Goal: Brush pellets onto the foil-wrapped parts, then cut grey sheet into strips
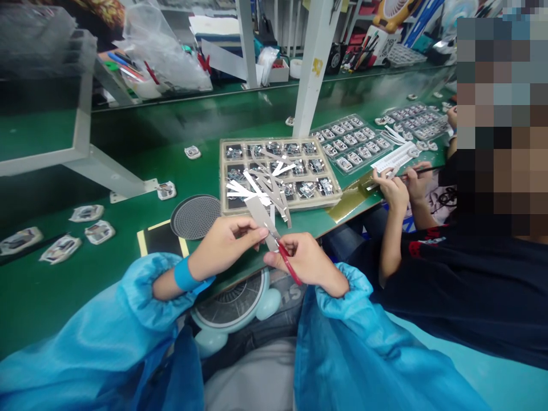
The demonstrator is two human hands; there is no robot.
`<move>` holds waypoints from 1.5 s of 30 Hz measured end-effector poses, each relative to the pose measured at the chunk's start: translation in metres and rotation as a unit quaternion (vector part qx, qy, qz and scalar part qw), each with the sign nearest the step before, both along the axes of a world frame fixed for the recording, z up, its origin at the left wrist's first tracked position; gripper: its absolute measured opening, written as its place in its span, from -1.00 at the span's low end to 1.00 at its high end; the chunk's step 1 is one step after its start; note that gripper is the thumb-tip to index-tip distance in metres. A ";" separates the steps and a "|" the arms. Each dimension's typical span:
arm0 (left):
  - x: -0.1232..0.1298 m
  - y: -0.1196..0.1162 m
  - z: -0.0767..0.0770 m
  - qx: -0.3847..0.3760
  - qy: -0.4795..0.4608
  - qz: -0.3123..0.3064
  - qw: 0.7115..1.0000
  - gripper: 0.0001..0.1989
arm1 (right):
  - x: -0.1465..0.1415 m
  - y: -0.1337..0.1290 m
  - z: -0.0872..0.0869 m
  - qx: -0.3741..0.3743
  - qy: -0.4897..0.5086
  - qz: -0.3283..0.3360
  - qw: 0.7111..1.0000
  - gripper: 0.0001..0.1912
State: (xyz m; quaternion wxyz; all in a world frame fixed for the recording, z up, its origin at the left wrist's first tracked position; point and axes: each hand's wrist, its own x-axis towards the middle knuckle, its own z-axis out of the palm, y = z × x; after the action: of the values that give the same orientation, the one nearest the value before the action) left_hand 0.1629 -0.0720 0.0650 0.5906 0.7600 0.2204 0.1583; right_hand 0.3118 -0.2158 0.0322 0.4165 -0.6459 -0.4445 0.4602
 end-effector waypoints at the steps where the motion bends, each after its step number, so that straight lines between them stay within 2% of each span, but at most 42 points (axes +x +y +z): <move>1: 0.000 0.001 0.000 0.003 -0.002 -0.001 1.000 -0.67 | -0.001 0.000 -0.002 0.004 0.006 -0.003 1.000 -0.39; 5: -0.001 0.001 -0.003 0.006 -0.006 -0.005 1.000 -0.64 | -0.003 0.000 -0.006 -0.004 0.005 -0.030 1.000 -0.36; 11: -0.001 0.000 -0.004 0.010 0.003 -0.028 1.000 -0.67 | -0.002 0.001 0.000 0.001 -0.006 0.005 1.000 -0.29; 16: -0.002 0.000 -0.004 0.001 0.009 -0.025 1.000 -0.66 | -0.004 0.000 -0.001 -0.013 -0.005 -0.027 1.000 -0.30; 22: -0.002 -0.001 -0.004 -0.009 0.006 -0.039 0.999 -0.67 | -0.004 0.001 0.000 -0.013 0.004 -0.029 0.999 -0.33; 25: -0.002 0.001 0.001 0.028 -0.002 -0.042 0.999 -0.70 | -0.005 0.001 0.001 -0.010 0.002 -0.039 0.999 -0.33; 29: -0.004 0.006 0.006 0.056 0.001 -0.015 0.998 -0.68 | -0.004 0.000 0.001 -0.002 0.011 -0.031 0.999 -0.36; 34: -0.003 0.007 0.003 0.074 0.012 -0.022 0.997 -0.68 | -0.003 0.001 0.000 0.023 0.016 0.000 1.000 -0.37; 38: -0.003 0.008 0.001 0.093 0.016 -0.026 0.995 -0.66 | -0.004 0.002 0.000 -0.009 0.025 -0.023 0.999 -0.35; 45: -0.004 0.011 0.001 0.061 0.017 -0.060 0.996 -0.66 | -0.003 0.003 0.002 -0.029 0.053 -0.030 0.998 -0.37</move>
State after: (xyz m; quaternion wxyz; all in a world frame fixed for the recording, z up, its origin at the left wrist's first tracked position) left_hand 0.1589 -0.0606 0.0656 0.5479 0.8089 0.1741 0.1233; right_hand 0.3084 -0.2128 0.0346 0.4338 -0.6457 -0.3888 0.4936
